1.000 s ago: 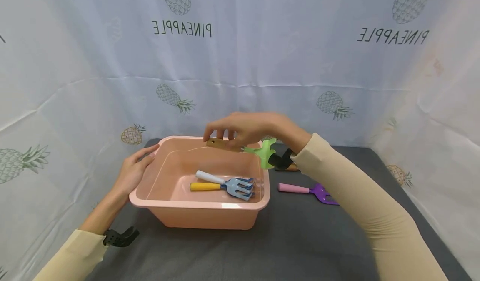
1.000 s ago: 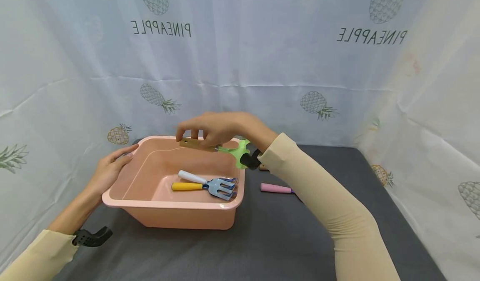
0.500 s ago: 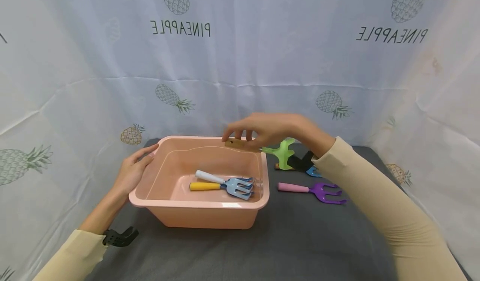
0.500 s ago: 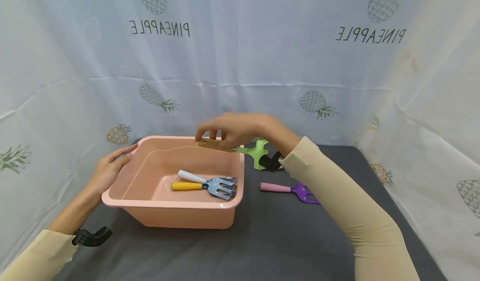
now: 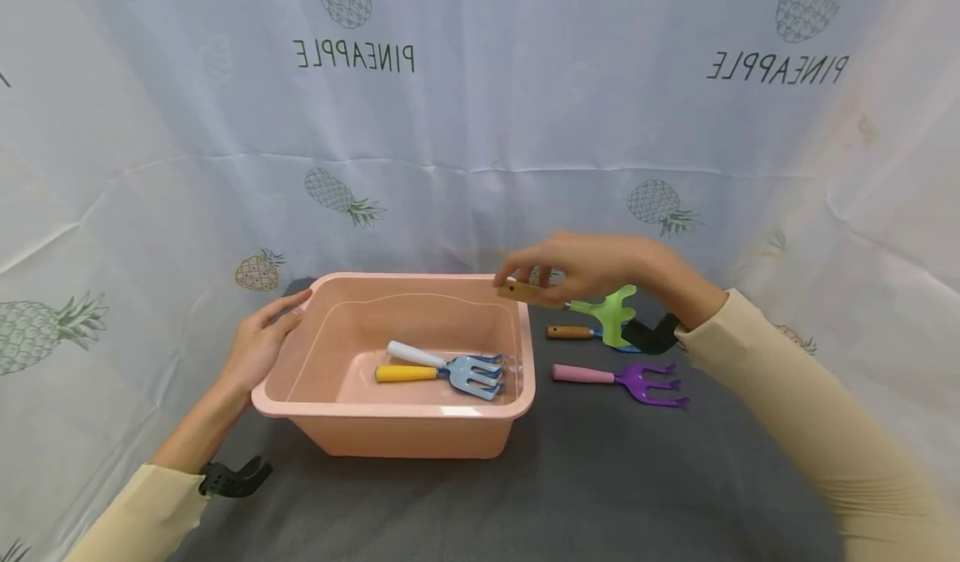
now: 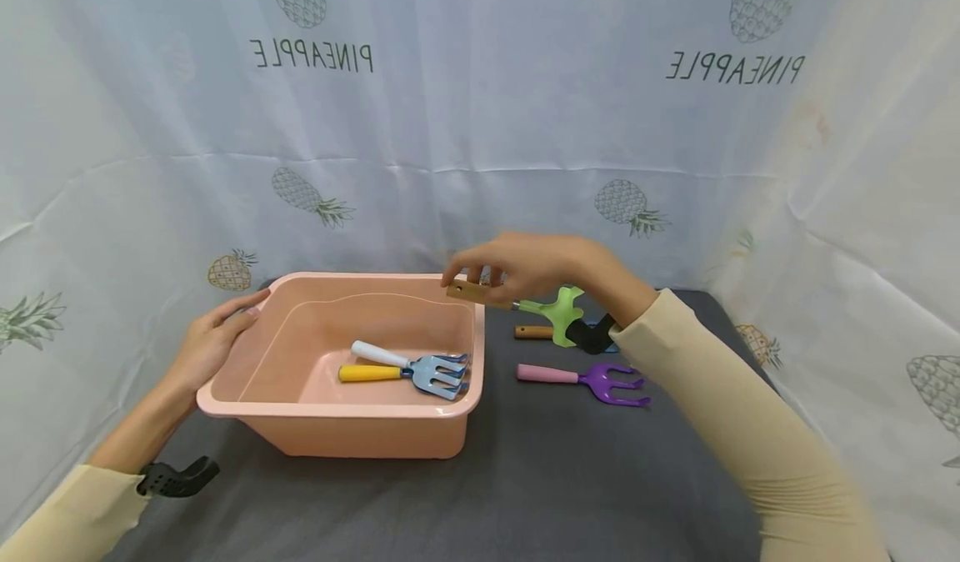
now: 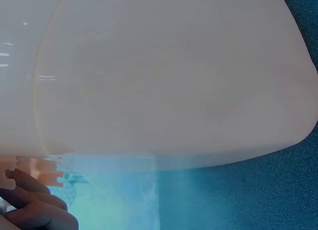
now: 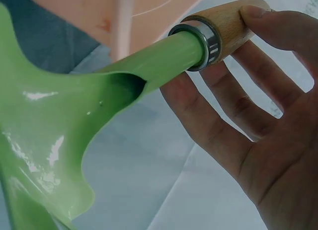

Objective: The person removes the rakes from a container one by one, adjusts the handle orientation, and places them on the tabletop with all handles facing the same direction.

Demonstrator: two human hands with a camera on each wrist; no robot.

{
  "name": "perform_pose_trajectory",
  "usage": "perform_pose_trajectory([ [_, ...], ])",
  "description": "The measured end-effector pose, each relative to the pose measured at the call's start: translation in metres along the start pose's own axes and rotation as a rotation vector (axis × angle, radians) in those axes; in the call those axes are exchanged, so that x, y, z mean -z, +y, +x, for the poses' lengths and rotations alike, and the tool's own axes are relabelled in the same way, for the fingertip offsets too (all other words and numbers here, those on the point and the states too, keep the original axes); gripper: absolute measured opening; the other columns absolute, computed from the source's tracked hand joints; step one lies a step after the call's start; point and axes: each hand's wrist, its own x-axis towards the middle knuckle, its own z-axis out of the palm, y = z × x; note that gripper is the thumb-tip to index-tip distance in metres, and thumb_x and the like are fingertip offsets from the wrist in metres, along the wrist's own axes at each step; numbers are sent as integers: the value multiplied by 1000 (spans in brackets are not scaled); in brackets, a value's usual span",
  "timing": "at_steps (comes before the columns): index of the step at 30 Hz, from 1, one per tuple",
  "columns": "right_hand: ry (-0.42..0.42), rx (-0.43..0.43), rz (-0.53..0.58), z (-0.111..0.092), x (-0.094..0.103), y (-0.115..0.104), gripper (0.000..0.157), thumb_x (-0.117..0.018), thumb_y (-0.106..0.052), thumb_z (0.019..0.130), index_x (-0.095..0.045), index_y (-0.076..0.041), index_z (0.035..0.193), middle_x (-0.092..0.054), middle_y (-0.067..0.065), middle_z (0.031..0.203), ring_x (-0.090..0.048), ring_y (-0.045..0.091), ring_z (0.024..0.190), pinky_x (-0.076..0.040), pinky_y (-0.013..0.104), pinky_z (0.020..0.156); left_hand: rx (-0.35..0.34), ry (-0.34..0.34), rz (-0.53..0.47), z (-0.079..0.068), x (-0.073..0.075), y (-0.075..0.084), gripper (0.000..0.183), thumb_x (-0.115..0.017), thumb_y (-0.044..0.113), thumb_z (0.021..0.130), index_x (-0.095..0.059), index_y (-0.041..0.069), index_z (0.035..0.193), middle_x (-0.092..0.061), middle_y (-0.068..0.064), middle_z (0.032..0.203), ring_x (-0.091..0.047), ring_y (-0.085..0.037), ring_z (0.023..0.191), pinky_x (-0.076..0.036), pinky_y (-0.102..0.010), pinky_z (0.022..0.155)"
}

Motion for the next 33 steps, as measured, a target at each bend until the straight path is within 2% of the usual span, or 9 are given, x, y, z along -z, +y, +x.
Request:
perform_pose_trajectory([
  [5,-16,-58,4,-15,-9,10,52,-59,-2,97,-59,-31,140,-70,-1,129,-70,16,106,-59,39,92,3,-4,-8,0,0,0,58,-41,46,111,-38,19,162,-36,-20,165,-52,16,102,-50,-9,79],
  [9,-25,-73,15,-27,-19,21,51,-59,-2,97,-60,-28,141,-71,-2,125,-71,14,102,-59,34,89,2,-3,-9,-1,0,-1,57,-40,45,111,-37,20,162,-36,-20,165,-51,15,104,-50,-8,80],
  [13,-34,-82,31,-40,-31,33,52,-59,-1,98,-60,-31,140,-71,-6,119,-72,13,101,-58,32,88,-2,0,-14,-2,0,0,57,-41,45,111,-38,19,162,-36,-20,165,-52,17,102,-50,-9,79],
  [17,-49,-104,56,-49,-46,45,54,-58,1,97,-60,-33,140,-71,-5,120,-72,15,99,-58,30,83,-2,4,-23,-2,0,0,57,-41,44,111,-39,18,161,-37,-22,164,-54,18,100,-51,-9,79],
  [25,-93,-136,137,-57,-85,65,46,-61,-4,99,-62,-28,138,-70,-1,124,-68,13,95,-57,30,84,3,-4,-8,1,0,0,56,-40,44,111,-38,20,161,-33,-18,167,-50,16,105,-49,-8,81],
  [29,-139,-192,179,-56,-104,72,52,-60,-1,97,-61,-31,140,-67,-3,126,-66,8,95,-56,29,85,17,-9,-8,1,1,0,56,-41,46,111,-39,21,162,-32,-15,168,-49,15,107,-49,-9,82],
  [33,-146,-192,201,-57,-122,77,55,-60,0,96,-58,-31,142,-68,-2,126,-67,9,96,-57,29,83,22,-11,0,0,0,1,57,-41,47,111,-38,22,162,-34,-15,168,-49,14,108,-49,-9,81],
])
